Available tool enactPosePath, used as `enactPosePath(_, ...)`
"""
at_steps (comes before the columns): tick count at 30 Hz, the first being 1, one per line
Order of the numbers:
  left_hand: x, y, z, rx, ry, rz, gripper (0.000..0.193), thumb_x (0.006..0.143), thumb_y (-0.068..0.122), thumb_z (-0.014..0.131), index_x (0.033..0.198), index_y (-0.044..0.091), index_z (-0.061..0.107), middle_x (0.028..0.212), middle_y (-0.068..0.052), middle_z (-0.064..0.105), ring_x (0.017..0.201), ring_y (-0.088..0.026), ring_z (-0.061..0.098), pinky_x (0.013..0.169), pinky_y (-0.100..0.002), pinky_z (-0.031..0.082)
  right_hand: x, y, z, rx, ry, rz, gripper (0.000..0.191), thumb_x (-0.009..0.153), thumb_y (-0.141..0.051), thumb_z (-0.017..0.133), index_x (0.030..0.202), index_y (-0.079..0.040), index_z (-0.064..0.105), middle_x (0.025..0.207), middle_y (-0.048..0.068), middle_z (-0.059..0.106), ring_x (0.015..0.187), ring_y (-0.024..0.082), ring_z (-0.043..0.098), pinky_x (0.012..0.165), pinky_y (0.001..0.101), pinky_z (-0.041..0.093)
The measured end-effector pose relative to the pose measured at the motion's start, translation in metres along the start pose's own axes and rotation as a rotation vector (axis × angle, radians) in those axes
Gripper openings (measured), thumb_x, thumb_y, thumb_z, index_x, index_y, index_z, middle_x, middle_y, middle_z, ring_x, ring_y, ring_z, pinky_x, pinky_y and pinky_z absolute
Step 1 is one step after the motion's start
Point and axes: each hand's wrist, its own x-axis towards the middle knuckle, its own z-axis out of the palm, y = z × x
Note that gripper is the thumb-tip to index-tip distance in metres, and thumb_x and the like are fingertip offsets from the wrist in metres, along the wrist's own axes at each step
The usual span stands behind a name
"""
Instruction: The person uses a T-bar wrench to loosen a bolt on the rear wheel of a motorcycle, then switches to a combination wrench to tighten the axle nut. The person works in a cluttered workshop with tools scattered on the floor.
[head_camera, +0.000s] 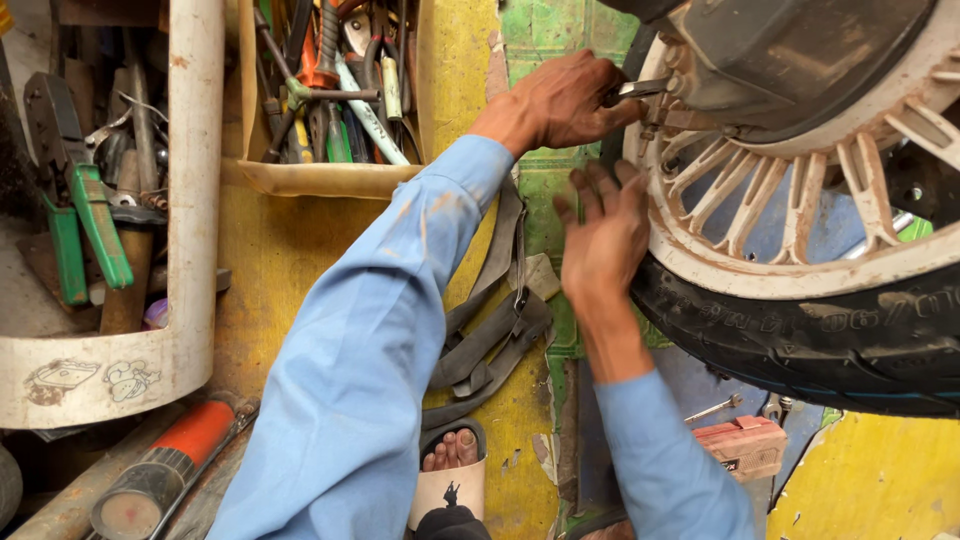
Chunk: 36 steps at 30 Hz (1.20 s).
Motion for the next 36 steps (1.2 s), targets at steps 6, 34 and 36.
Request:
enactPosePath(6, -0.001, 0.0, 0.002, -0.044, 0.03, 0.021, 0.057, 0.098, 0.054, 0.055, 0.078, 0.003, 0.074, 0.064, -0.02, 0.063, 0.062, -0.037, 0.064, 0.06, -0.047, 0.049, 0.037, -0.017, 0.019, 0.143, -0.003, 0.03, 0.052, 0.105, -0.05, 0.042, 0.115, -0.003, 0.064, 0.095, 0.005, 0.062, 0.084, 0.017, 0.055, 0.078, 0.037, 0.049)
enactPosePath(34, -0.001, 0.002, 0.001, -0.047, 0.056, -0.084, 0.075, 0.087, 0.076, 0.06, 0.072, 0.003, 0.072, 0.059, -0.02, 0.06, 0.062, -0.038, 0.064, 0.06, -0.046, 0.05, 0.054, -0.018, 0.018, 0.401, 0.022, 0.093, 0.034, 0.104, -0.035, 0.054, 0.099, -0.002, 0.058, 0.076, 0.005, 0.053, 0.063, 0.016, 0.048, 0.058, 0.0314, 0.044)
enactPosePath(36, 0.001, -0.001, 0.005, -0.022, 0.065, -0.081, 0.075, 0.087, 0.076, 0.061, 0.071, 0.003, 0.071, 0.058, -0.02, 0.06, 0.061, -0.038, 0.064, 0.059, -0.046, 0.05, 0.062, -0.014, 0.012, 0.453, -0.057, 0.04, 0.03, 0.107, -0.032, 0.056, 0.099, -0.003, 0.058, 0.076, 0.004, 0.052, 0.064, 0.015, 0.045, 0.059, 0.0308, 0.042)
